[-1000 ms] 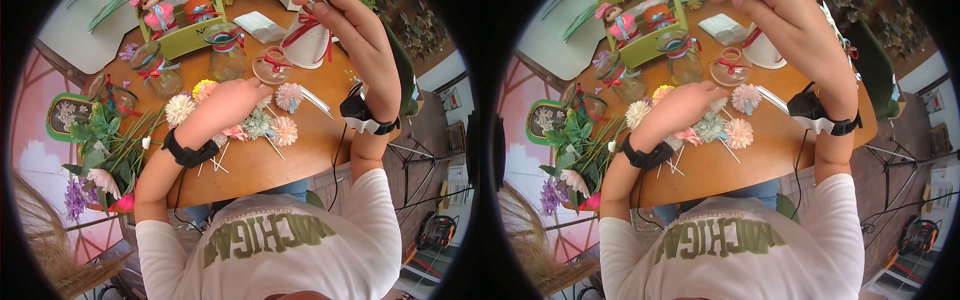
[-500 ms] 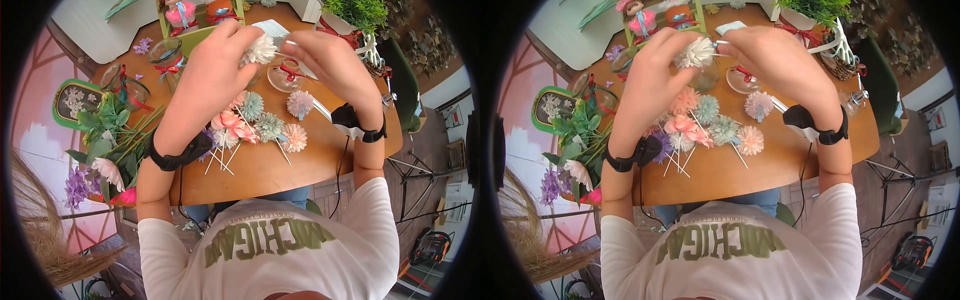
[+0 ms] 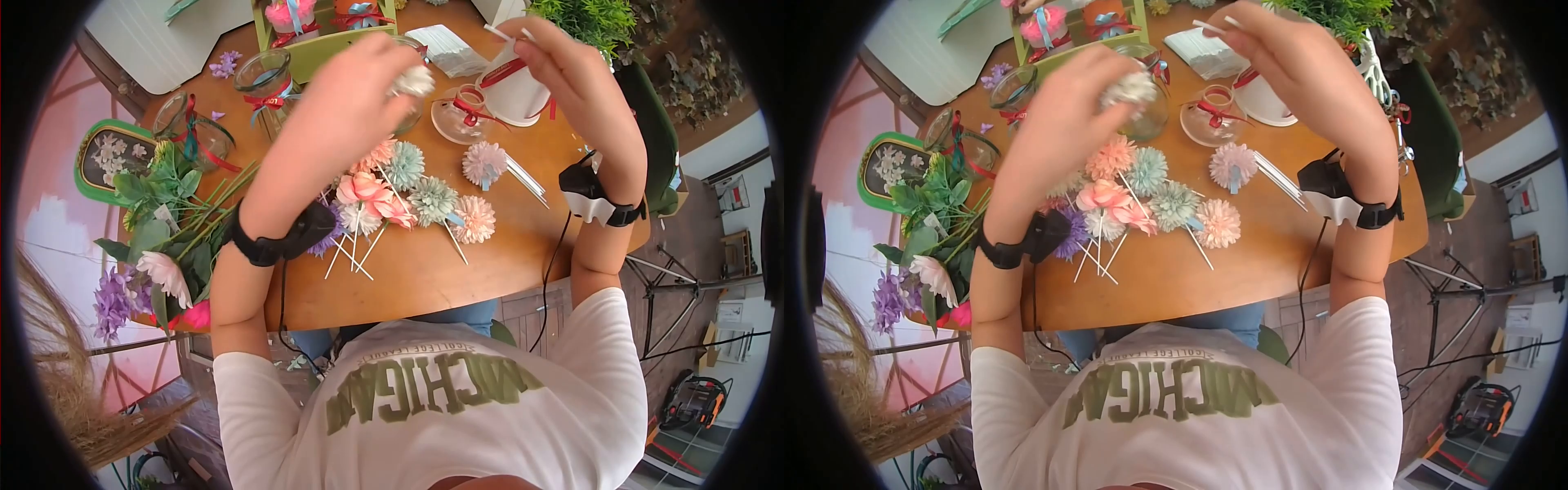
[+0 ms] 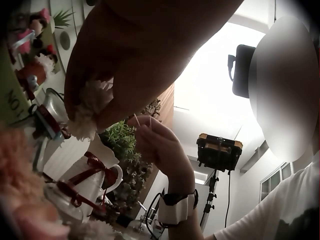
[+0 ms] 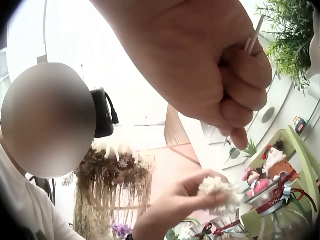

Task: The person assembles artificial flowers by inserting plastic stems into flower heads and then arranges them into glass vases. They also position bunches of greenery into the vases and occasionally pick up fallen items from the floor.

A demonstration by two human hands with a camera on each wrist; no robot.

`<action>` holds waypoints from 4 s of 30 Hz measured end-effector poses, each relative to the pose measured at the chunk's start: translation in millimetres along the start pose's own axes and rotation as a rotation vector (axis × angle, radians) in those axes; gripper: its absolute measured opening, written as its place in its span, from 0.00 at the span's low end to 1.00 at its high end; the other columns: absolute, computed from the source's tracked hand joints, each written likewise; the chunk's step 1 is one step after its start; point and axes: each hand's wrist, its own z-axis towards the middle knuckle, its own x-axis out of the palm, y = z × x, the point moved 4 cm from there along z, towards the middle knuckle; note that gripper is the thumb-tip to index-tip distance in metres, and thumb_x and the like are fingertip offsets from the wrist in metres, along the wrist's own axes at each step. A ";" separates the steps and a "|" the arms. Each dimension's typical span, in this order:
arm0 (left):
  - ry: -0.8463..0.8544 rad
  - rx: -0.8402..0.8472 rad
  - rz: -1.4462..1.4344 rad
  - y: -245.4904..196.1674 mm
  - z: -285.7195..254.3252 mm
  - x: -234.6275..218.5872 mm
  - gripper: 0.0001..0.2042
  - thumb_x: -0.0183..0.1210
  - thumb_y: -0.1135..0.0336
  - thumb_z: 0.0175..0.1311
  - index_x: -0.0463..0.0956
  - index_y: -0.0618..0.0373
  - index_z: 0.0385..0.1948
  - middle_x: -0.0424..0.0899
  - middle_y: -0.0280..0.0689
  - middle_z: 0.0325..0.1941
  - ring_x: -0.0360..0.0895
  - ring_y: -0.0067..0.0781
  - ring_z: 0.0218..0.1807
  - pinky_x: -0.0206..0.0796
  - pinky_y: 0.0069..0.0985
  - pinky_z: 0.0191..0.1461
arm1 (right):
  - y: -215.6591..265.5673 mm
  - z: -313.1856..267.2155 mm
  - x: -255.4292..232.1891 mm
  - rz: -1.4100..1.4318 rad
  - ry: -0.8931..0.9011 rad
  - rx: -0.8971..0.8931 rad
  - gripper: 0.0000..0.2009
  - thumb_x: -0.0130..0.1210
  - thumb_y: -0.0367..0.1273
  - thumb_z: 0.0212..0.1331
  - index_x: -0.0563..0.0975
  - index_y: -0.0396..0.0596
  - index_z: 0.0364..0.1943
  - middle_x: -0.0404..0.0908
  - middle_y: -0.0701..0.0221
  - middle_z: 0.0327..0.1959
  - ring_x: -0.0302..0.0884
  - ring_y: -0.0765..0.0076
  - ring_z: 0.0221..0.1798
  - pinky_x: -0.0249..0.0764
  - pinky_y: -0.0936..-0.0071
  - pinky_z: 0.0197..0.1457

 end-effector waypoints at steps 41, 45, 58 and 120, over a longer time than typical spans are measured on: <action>-0.139 -0.019 -0.199 -15.3 3.7 -20.9 0.18 0.64 0.76 0.49 0.77 0.61 0.45 0.80 0.41 0.43 0.79 0.44 0.47 0.71 0.33 0.55 | 30.0 7.8 33.9 0.167 0.144 0.096 0.14 0.62 0.39 0.65 0.80 0.41 0.37 0.74 0.59 0.18 0.70 0.60 0.20 0.66 0.64 0.27; -0.155 0.014 -0.182 -14.4 2.7 -22.5 0.16 0.64 0.76 0.49 0.77 0.61 0.44 0.80 0.41 0.42 0.79 0.43 0.46 0.70 0.32 0.54 | 25.2 9.8 37.3 0.044 0.147 -0.054 0.08 0.60 0.33 0.66 0.80 0.41 0.39 0.77 0.60 0.21 0.75 0.60 0.23 0.69 0.64 0.29; 0.259 0.110 -0.137 -23.9 -8.6 18.4 0.15 0.67 0.66 0.59 0.79 0.58 0.47 0.82 0.42 0.44 0.81 0.46 0.49 0.74 0.38 0.51 | 2.9 9.8 6.3 0.267 -0.028 0.154 0.21 0.52 0.45 0.77 0.79 0.42 0.32 0.72 0.74 0.21 0.70 0.80 0.27 0.65 0.75 0.30; 0.355 -0.168 -0.558 -18.4 2.8 9.6 0.26 0.66 0.61 0.69 0.71 0.63 0.63 0.80 0.44 0.55 0.82 0.33 0.53 0.78 0.32 0.56 | -1.4 12.9 21.2 0.902 -0.151 0.002 0.18 0.35 0.42 0.83 0.66 0.50 0.33 0.66 0.76 0.23 0.57 0.83 0.24 0.53 0.81 0.27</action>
